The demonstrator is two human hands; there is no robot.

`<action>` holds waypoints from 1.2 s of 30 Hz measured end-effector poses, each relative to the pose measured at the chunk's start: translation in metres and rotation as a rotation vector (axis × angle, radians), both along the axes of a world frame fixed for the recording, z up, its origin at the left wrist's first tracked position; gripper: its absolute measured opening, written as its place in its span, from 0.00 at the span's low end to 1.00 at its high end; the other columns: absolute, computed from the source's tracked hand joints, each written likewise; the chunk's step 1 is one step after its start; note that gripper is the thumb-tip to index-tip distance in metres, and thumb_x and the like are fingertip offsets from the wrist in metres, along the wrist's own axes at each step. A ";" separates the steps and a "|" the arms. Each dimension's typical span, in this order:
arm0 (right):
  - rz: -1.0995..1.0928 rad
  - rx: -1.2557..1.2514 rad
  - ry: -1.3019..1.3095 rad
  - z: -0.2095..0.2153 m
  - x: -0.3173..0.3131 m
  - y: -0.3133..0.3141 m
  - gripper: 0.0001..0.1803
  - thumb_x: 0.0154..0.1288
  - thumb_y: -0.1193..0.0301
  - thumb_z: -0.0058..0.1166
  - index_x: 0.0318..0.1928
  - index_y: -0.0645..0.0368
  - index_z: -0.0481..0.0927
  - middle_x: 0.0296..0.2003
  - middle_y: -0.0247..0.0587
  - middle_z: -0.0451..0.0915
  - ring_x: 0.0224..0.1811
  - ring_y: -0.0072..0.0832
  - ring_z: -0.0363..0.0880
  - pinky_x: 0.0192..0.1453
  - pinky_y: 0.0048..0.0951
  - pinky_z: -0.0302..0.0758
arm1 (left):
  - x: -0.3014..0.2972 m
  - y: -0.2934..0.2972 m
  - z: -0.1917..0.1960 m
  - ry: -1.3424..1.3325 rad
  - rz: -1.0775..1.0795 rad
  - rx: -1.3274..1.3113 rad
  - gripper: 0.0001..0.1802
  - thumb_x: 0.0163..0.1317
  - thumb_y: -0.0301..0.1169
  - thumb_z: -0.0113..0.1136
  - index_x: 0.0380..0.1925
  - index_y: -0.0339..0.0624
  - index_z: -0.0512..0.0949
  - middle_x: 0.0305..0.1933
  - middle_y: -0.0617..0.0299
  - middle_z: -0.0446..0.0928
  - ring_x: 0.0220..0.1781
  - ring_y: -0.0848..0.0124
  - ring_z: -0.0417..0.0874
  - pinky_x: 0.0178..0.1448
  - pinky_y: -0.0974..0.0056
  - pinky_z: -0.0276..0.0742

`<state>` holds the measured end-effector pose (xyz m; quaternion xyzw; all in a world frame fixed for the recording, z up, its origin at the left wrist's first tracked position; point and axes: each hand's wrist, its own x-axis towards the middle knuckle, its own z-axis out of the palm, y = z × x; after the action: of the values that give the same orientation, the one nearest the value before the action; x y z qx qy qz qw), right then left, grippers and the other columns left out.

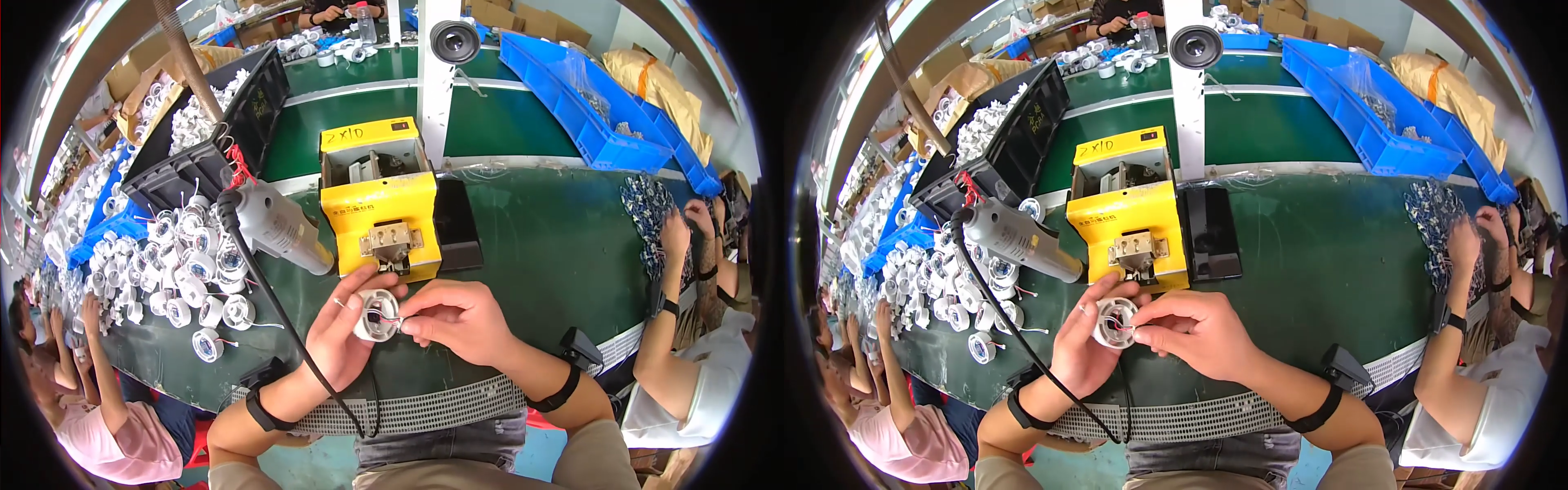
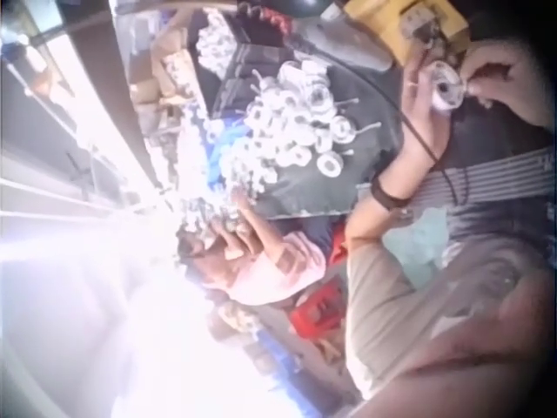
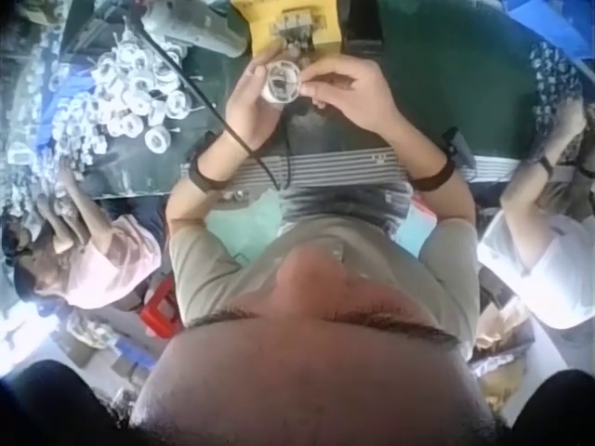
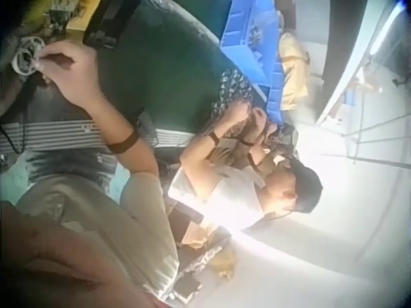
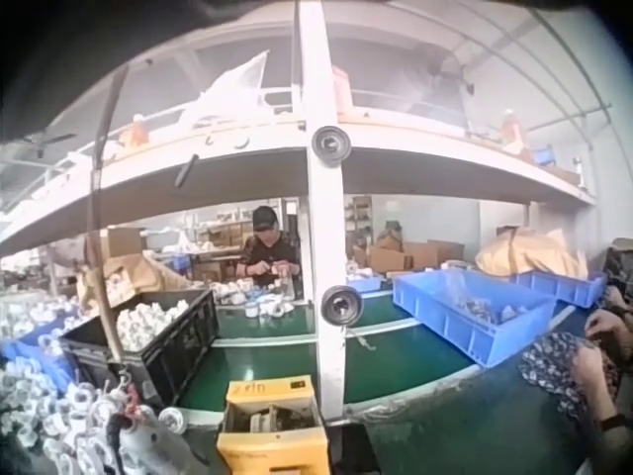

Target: The person picks up a camera housing, inserts a circuit board by hand, and secures it using a power screwdriver. They then place the assembled unit onto the table and repeat the process.

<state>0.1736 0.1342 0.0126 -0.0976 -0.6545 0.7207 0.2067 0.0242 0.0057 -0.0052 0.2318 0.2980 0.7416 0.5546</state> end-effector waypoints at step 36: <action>-0.296 0.398 0.057 -0.012 -0.008 -0.022 0.09 0.54 0.81 0.65 0.37 0.64 0.81 0.31 0.39 0.80 0.31 0.21 0.80 0.36 0.21 0.78 | 0.013 -0.002 -0.006 0.176 -0.055 0.062 0.21 0.72 0.39 0.44 0.59 0.40 0.64 0.66 0.49 0.63 0.69 0.56 0.64 0.69 0.49 0.61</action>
<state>0.1654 0.1120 0.0007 -0.1292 -0.7559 0.5422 0.3435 0.0374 0.0034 -0.0114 0.3210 0.3160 0.7117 0.5390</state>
